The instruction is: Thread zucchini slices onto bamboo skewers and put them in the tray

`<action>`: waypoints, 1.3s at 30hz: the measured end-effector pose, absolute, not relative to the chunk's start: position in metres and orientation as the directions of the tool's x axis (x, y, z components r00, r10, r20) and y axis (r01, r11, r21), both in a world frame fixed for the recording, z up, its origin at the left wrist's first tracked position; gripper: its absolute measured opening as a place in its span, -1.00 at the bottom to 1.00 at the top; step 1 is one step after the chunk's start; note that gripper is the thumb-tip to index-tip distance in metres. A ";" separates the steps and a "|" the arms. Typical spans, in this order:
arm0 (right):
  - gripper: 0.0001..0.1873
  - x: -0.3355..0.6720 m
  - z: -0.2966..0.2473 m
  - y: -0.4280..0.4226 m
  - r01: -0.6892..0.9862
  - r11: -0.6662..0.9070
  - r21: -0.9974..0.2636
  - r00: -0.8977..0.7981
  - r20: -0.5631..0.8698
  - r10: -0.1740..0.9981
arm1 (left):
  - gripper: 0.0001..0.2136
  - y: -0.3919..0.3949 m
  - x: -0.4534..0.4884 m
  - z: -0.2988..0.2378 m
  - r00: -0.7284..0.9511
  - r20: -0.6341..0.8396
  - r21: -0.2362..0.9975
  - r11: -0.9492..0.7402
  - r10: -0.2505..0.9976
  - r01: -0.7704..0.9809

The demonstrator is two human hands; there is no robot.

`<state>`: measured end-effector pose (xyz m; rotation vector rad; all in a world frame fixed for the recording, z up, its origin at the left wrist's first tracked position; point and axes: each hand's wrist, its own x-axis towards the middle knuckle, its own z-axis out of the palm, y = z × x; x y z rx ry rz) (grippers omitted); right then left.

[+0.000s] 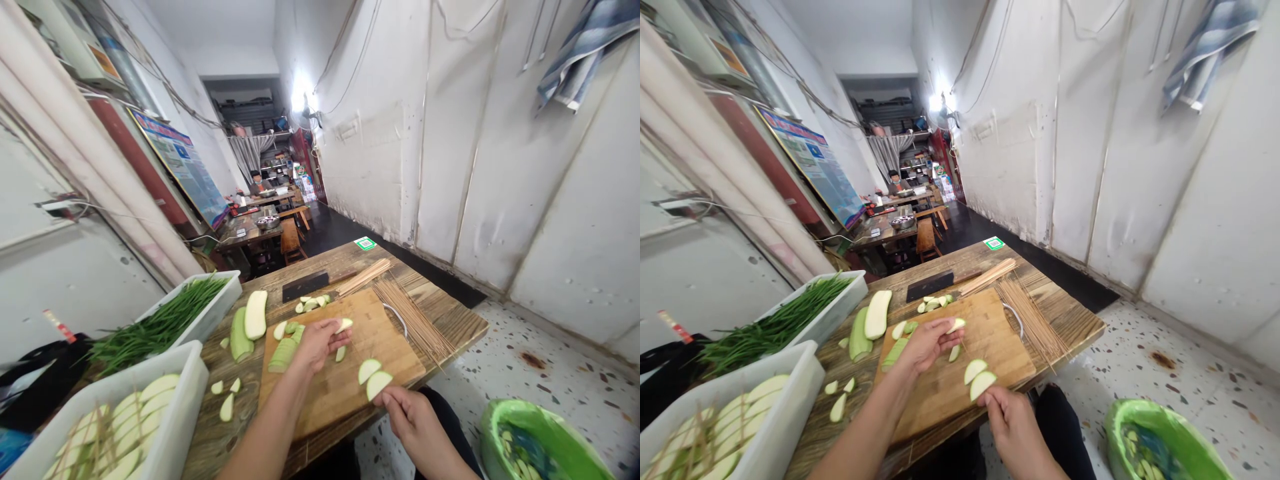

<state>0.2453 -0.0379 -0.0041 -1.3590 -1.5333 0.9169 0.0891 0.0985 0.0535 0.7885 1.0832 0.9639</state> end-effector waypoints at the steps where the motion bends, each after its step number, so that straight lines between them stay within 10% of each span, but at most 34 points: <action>1: -0.64 0.245 -0.005 -0.038 0.346 0.126 -0.930 -0.027 0.124 0.992 | -0.91 0.098 0.089 0.054 0.169 -0.355 0.891 0.388 0.919 -0.237; 21: -0.62 0.217 -0.005 -0.026 0.209 0.131 -0.969 -0.011 0.132 0.991 | -0.91 0.095 0.105 0.047 0.097 -0.457 0.693 0.422 0.884 -0.584; 39: -0.64 0.216 -0.002 -0.023 0.292 0.172 -0.941 0.011 0.183 0.983 | -0.96 0.086 0.110 0.030 -0.062 -0.374 0.786 0.281 0.925 -0.551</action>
